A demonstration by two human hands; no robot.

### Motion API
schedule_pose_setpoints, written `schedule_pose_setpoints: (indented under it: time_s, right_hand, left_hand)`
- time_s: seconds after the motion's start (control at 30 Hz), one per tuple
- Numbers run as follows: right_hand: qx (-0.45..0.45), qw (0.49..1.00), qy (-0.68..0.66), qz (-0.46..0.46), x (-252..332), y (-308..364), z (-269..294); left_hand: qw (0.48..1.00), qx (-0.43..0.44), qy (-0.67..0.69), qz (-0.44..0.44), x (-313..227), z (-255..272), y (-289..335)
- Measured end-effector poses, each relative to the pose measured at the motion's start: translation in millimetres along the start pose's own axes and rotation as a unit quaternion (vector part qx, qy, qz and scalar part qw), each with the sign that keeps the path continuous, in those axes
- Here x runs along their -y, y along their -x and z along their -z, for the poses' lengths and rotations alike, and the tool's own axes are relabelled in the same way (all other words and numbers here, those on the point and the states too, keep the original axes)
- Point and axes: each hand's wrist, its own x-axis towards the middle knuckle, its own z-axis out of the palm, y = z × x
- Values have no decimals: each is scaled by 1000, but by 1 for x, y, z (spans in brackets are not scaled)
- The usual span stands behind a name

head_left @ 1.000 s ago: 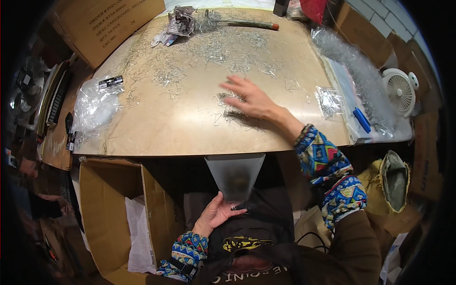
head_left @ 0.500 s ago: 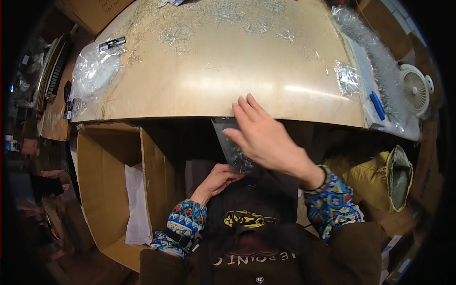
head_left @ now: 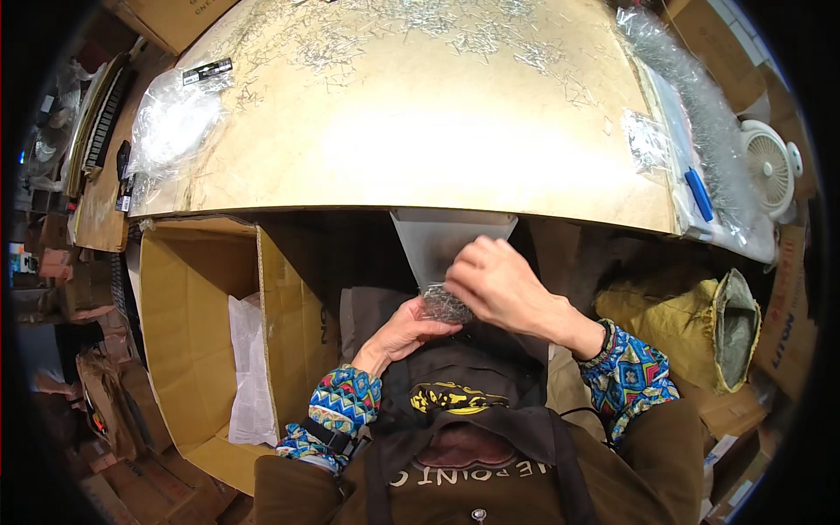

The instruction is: Sort and bag small metal pins or clips from a workstation surface.

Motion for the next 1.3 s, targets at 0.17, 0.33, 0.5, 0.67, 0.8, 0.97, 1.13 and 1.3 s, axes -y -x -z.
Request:
schedule_pose_setpoints:
  time_s: [0.17, 0.33, 0.5, 0.67, 0.8, 0.97, 1.13, 1.3]
  right_hand:
    - [97, 990, 61, 81, 0, 19, -32]
    - [96, 983, -140, 66, 6, 20, -24]
    - [-7, 987, -152, -50, 9, 8, -3]
    - [-57, 982, -182, -16, 6, -19, 10]
    - [-174, 961, -206, -64, 0, -39, 49]
    - [-61, 986, -145, 47, 1, -52, 63]
    - [-165, 969, -182, 7, 13, -71, 73]
    - [-326, 932, -160, -15, 7, -84, 69]
  left_hand:
    - [999, 25, -35, 18, 10, 18, -7]
    - [997, 40, -37, 55, 7, 16, -2]
    - [990, 15, -113, 80, -9, 1, 12]
    - [982, 31, -187, 2, -47, -17, 3]
    - [984, -2, -160, -76, -86, -45, 5]
    - [954, 18, -283, -97, -115, -52, -9]
    - [960, 18, -238, -147, -141, -57, -4]
    - [940, 34, -268, -206, -164, -57, -27]
